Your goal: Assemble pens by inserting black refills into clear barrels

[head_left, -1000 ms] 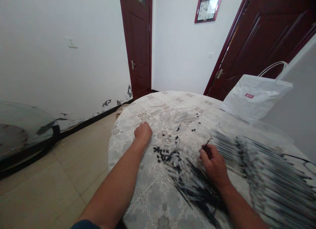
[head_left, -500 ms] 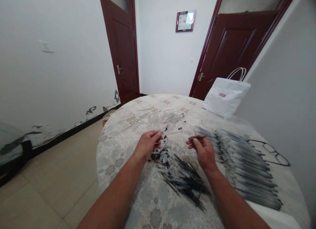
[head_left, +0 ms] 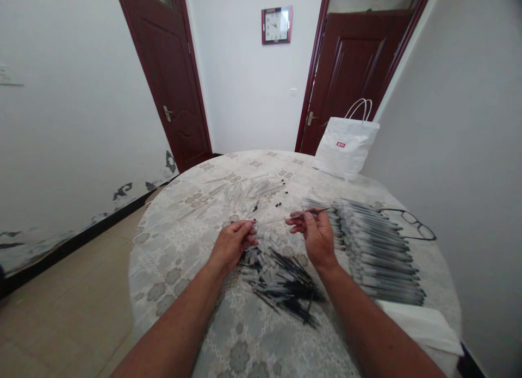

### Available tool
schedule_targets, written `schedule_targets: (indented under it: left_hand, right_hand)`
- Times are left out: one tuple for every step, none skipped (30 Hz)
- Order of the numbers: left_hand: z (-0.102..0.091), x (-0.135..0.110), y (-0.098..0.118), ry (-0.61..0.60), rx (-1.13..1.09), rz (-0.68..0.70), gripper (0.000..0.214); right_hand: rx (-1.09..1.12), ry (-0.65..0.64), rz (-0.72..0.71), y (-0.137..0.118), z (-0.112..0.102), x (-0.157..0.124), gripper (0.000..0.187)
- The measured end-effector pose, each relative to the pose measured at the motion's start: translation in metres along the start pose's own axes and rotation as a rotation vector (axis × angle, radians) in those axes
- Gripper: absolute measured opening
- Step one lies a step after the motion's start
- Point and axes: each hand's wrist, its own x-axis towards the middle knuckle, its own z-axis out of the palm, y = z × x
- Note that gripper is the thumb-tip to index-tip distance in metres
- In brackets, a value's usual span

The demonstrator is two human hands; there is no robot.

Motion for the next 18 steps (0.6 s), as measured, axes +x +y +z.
schedule_targets:
  left_hand:
    - [0.000,0.000,0.000,-0.003,-0.001,-0.001,0.037]
    - [-0.001,0.001,0.000,-0.003,-0.002,0.001,0.037]
    - [-0.001,0.001,0.000,-0.001,-0.001,0.005,0.037]
    - [-0.002,0.001,0.000,0.002,0.000,0.009,0.037]
    - [-0.002,0.002,0.000,0.002,0.001,0.010,0.037]
    - [-0.003,0.002,-0.001,0.000,0.003,0.011,0.037]
    - [-0.004,0.002,-0.001,-0.005,0.006,0.011,0.038]
    - [-0.004,0.003,-0.001,-0.011,0.008,0.010,0.038]
    - [-0.005,0.003,-0.002,-0.015,0.010,0.010,0.039]
    - [-0.005,0.003,-0.002,-0.018,0.014,0.010,0.039]
    - [-0.005,0.003,-0.003,-0.021,0.019,0.009,0.039]
    - [-0.005,0.003,-0.003,-0.024,0.023,0.009,0.039]
    - [-0.005,0.003,-0.003,-0.027,0.026,0.007,0.038]
    - [-0.004,0.003,-0.003,-0.029,0.026,0.006,0.038]
    - [-0.004,0.003,-0.002,-0.028,0.025,0.006,0.038]
    - [-0.004,0.002,-0.002,-0.025,0.020,0.007,0.037]
    - [-0.004,0.002,0.000,-0.021,0.014,0.009,0.037]
    - [-0.004,0.001,0.001,-0.013,0.005,0.013,0.036]
  right_hand:
    - [-0.001,0.005,-0.009,-0.002,0.001,-0.001,0.023]
    - [-0.002,0.012,-0.020,-0.003,0.002,-0.001,0.022]
    - [-0.001,0.018,-0.029,-0.004,0.003,-0.002,0.022]
    - [0.000,0.022,-0.035,-0.005,0.004,-0.002,0.021]
    - [0.002,0.025,-0.037,-0.006,0.005,-0.002,0.021]
    - [0.004,0.026,-0.036,-0.006,0.005,-0.003,0.021]
    - [0.003,0.026,-0.032,-0.006,0.005,-0.003,0.021]
    - [0.001,0.025,-0.027,-0.005,0.005,-0.002,0.022]
    - [-0.002,0.025,-0.024,-0.004,0.005,-0.002,0.022]
    - [-0.006,0.023,-0.020,-0.003,0.005,-0.002,0.022]
    - [-0.010,0.019,-0.017,-0.002,0.005,-0.002,0.022]
    - [-0.013,0.014,-0.011,-0.001,0.004,-0.002,0.022]
    - [-0.018,0.008,-0.006,-0.001,0.003,-0.002,0.021]
    - [-0.032,0.006,-0.006,0.000,0.002,-0.002,0.021]
    - [-0.067,0.009,-0.015,0.000,0.000,-0.002,0.020]
    - [-0.142,0.014,-0.035,0.000,-0.003,-0.002,0.019]
    - [-0.262,0.009,-0.072,-0.001,-0.005,-0.002,0.019]
    - [-0.422,-0.015,-0.128,-0.002,-0.008,-0.001,0.019]
